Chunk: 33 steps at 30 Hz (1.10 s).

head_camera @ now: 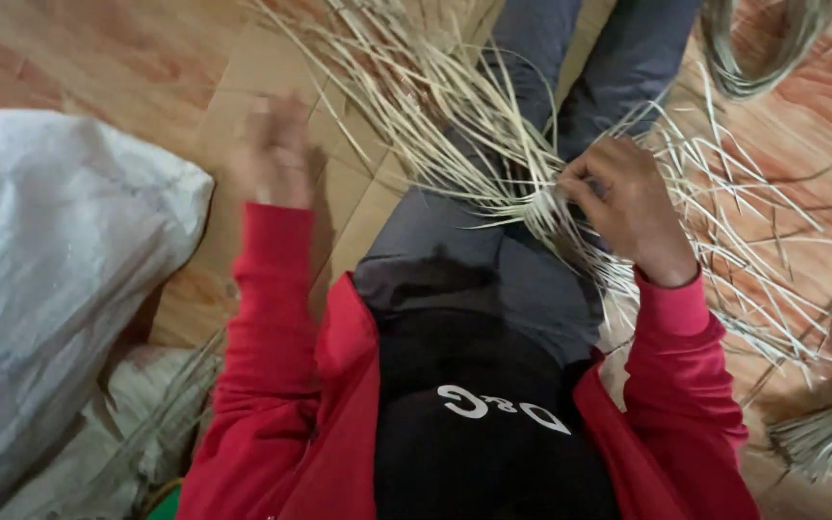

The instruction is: Finalizing the weave of a handmade mat using dried plant fibers

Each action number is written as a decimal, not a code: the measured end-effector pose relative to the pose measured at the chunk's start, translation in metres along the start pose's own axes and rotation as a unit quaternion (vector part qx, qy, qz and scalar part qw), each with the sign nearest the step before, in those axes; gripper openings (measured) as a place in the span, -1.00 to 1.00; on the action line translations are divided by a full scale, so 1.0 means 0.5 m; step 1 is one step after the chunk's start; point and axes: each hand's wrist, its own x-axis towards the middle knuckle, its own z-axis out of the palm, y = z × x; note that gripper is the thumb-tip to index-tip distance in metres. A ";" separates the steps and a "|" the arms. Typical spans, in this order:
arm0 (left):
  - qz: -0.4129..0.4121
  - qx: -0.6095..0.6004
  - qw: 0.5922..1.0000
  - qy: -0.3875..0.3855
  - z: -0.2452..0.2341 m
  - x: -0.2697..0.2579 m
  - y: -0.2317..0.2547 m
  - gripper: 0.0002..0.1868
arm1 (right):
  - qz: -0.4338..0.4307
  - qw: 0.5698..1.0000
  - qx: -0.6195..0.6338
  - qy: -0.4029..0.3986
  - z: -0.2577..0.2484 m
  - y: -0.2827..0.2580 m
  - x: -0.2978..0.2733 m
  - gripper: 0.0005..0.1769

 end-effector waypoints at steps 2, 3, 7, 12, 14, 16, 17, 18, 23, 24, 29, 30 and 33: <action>-0.070 0.073 0.989 0.107 0.032 -0.069 -0.039 -0.52 | 0.004 0.998 -0.052 -0.035 0.008 0.014 -0.007 -0.86; -0.072 0.072 0.989 0.111 0.026 -0.096 -0.073 -0.52 | 0.004 0.998 -0.051 -0.039 0.015 0.025 -0.012 -0.86; 0.009 0.191 0.949 -0.252 0.092 -0.230 -0.196 -0.48 | 0.026 0.990 -0.115 -0.078 0.026 0.045 -0.020 -0.86; -0.169 0.325 0.896 -0.251 0.208 -0.329 -0.248 -0.61 | 0.042 0.983 -0.150 -0.096 0.031 0.048 -0.022 -0.86; -0.194 0.371 0.867 -0.271 0.243 -0.325 -0.220 -0.61 | 0.051 0.981 -0.153 -0.105 0.033 0.048 -0.021 -0.80; -0.191 0.370 0.871 -0.261 0.239 -0.323 -0.236 -0.64 | 0.050 0.979 -0.160 -0.112 0.035 0.055 -0.022 -0.81; -0.188 0.369 0.874 -0.254 0.238 -0.321 -0.244 -0.68 | 0.051 0.978 -0.168 -0.116 0.036 0.058 -0.022 -0.81; -0.189 0.369 0.874 -0.254 0.233 -0.319 -0.253 -0.68 | 0.051 0.978 -0.167 -0.116 0.040 0.063 -0.024 -0.81; -0.185 0.365 0.874 -0.262 0.236 -0.314 -0.271 -0.68 | 0.044 0.976 -0.180 -0.110 0.049 0.078 -0.028 -0.83; -0.185 0.364 0.874 -0.262 0.237 -0.315 -0.268 -0.68 | 0.044 0.976 -0.180 -0.111 0.048 0.076 -0.027 -0.83; -0.216 0.367 0.868 -0.256 0.234 -0.316 -0.278 -0.64 | 0.056 0.981 -0.150 -0.110 0.046 0.061 -0.027 -0.82; -0.216 0.367 0.868 -0.256 0.233 -0.317 -0.279 -0.64 | 0.056 0.981 -0.150 -0.110 0.044 0.052 -0.026 -0.82; -0.216 0.362 0.873 -0.246 0.233 -0.317 -0.283 -0.68 | 0.060 0.984 -0.141 -0.090 0.038 0.040 -0.028 -0.82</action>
